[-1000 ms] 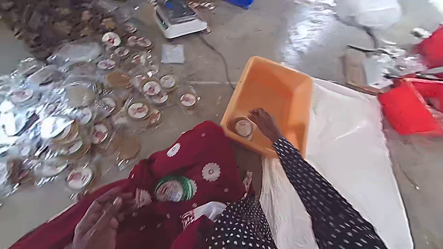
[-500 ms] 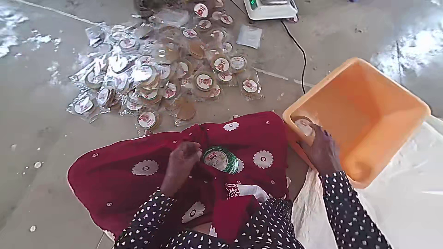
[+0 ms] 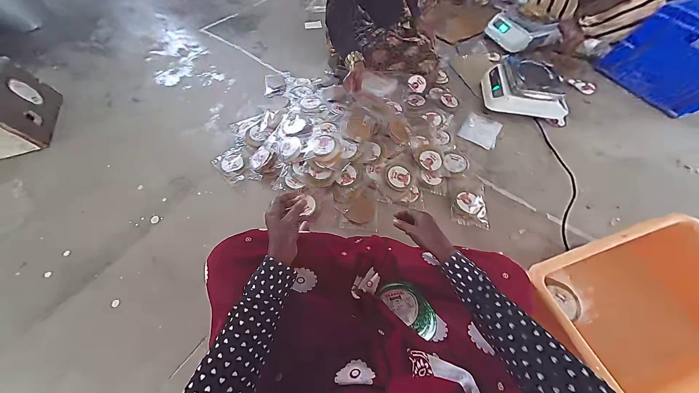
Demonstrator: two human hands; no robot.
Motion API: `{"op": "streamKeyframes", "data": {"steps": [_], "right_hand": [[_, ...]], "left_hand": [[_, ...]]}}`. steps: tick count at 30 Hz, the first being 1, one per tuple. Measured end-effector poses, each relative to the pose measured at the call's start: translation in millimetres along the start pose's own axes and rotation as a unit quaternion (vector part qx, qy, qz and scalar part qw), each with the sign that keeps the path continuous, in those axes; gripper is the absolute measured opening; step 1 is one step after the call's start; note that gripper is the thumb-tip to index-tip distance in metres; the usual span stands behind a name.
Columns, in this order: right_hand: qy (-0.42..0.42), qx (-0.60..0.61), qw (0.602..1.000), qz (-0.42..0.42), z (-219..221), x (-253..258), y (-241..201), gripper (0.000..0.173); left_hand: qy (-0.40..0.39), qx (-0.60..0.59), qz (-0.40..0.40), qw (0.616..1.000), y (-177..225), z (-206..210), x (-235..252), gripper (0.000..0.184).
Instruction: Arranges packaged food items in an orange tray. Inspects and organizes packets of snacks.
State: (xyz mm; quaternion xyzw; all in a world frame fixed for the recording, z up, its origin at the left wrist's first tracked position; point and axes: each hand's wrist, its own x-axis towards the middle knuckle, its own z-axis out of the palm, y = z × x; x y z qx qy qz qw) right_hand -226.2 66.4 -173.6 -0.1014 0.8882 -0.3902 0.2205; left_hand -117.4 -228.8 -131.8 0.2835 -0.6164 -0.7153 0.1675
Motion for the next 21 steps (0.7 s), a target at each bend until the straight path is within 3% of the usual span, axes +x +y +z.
{"op": "streamKeyframes", "data": {"steps": [2,4,7,10,15,18,21], "right_hand": [[-0.029,-0.020,0.998,0.057,21.1,46.6,13.1,0.041],[-0.024,-0.097,0.991,0.094,43.5,76.5,13.0,0.059],[0.020,-0.221,0.963,0.155,78.9,97.1,-11.4,0.089],[0.047,-0.255,0.943,0.206,102.9,108.2,-37.1,0.107],[0.067,-0.165,0.955,0.236,105.5,119.7,-35.2,0.088],[0.063,-0.118,0.963,0.235,101.1,117.9,-38.9,0.060],[0.056,-0.130,0.962,0.232,103.9,122.8,-36.7,0.043]], "left_hand": [[0.068,-0.069,-0.100,0.990,-7.7,-4.2,7.9,0.028],[0.062,-0.104,-0.170,0.978,-8.0,0.2,11.6,0.032],[0.038,-0.103,-0.161,0.981,-8.2,15.1,14.3,0.036],[0.023,-0.101,-0.145,0.984,-8.2,22.0,16.1,0.044],[0.011,-0.099,-0.150,0.984,-7.9,26.3,18.2,0.052],[0.010,-0.099,-0.142,0.985,-9.8,27.8,17.5,0.051],[0.008,-0.087,-0.138,0.987,-10.4,29.1,15.8,0.051]]}}
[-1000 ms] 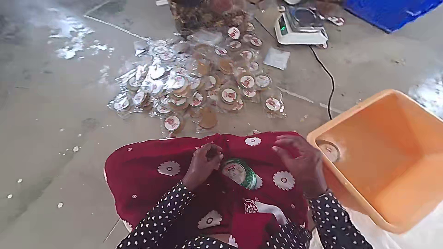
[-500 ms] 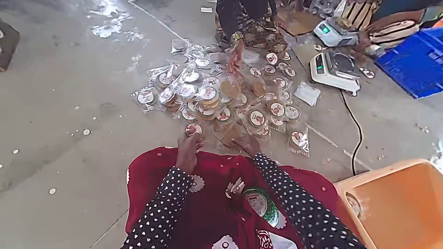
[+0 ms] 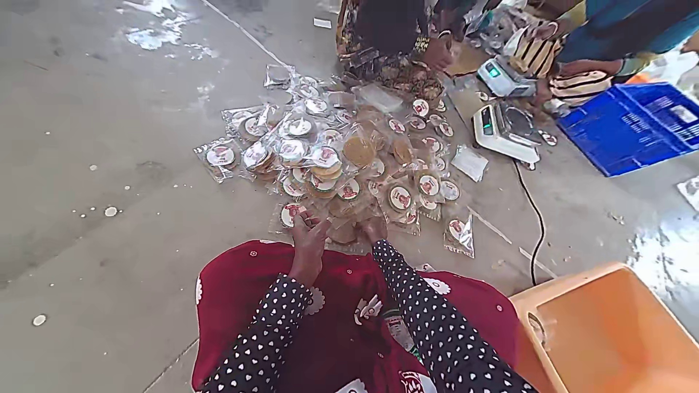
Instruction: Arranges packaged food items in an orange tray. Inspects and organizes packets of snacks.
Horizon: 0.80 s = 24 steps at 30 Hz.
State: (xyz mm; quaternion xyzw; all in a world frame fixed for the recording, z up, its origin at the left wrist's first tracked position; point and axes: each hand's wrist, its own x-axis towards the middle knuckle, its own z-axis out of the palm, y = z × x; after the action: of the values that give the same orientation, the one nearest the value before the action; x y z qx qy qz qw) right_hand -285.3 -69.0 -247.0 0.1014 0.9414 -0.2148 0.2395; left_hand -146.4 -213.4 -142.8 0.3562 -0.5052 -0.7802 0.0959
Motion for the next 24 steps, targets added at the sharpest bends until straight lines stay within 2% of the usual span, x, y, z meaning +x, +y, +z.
{"op": "streamKeyframes", "data": {"steps": [3,6,10,12,17,20,22,24], "right_hand": [[-0.007,0.019,1.000,-0.003,-3.9,0.6,0.8,0.037],[-0.013,0.101,0.995,-0.011,-16.1,-4.8,13.0,0.036],[0.014,0.165,0.983,-0.086,-39.1,-11.6,48.6,0.029],[0.033,0.184,0.977,-0.099,-53.5,-24.8,62.4,0.031],[0.047,0.336,0.935,-0.101,-80.9,-62.1,71.7,0.033],[0.059,0.281,0.953,-0.095,-86.3,-59.3,76.8,0.031],[0.041,0.223,0.973,-0.035,-80.7,-48.1,85.7,0.036],[0.060,0.183,0.981,0.006,-75.2,-39.3,88.3,0.047]], "left_hand": [[0.005,-0.003,0.005,1.000,-1.0,-1.9,0.7,0.051],[0.016,-0.011,-0.006,1.000,-1.1,-2.8,0.8,0.050],[0.004,-0.003,-0.027,1.000,-0.8,-1.9,-1.8,0.050],[-0.012,0.006,-0.055,0.998,-5.6,-2.5,-10.0,0.049],[-0.072,-0.009,-0.161,0.984,-33.7,2.5,-42.8,0.037],[-0.098,0.009,-0.186,0.978,-57.2,14.3,-60.5,0.031],[-0.100,0.035,-0.184,0.977,-69.3,20.3,-64.1,0.031],[-0.085,0.049,-0.182,0.978,-73.1,22.3,-58.8,0.033]]}}
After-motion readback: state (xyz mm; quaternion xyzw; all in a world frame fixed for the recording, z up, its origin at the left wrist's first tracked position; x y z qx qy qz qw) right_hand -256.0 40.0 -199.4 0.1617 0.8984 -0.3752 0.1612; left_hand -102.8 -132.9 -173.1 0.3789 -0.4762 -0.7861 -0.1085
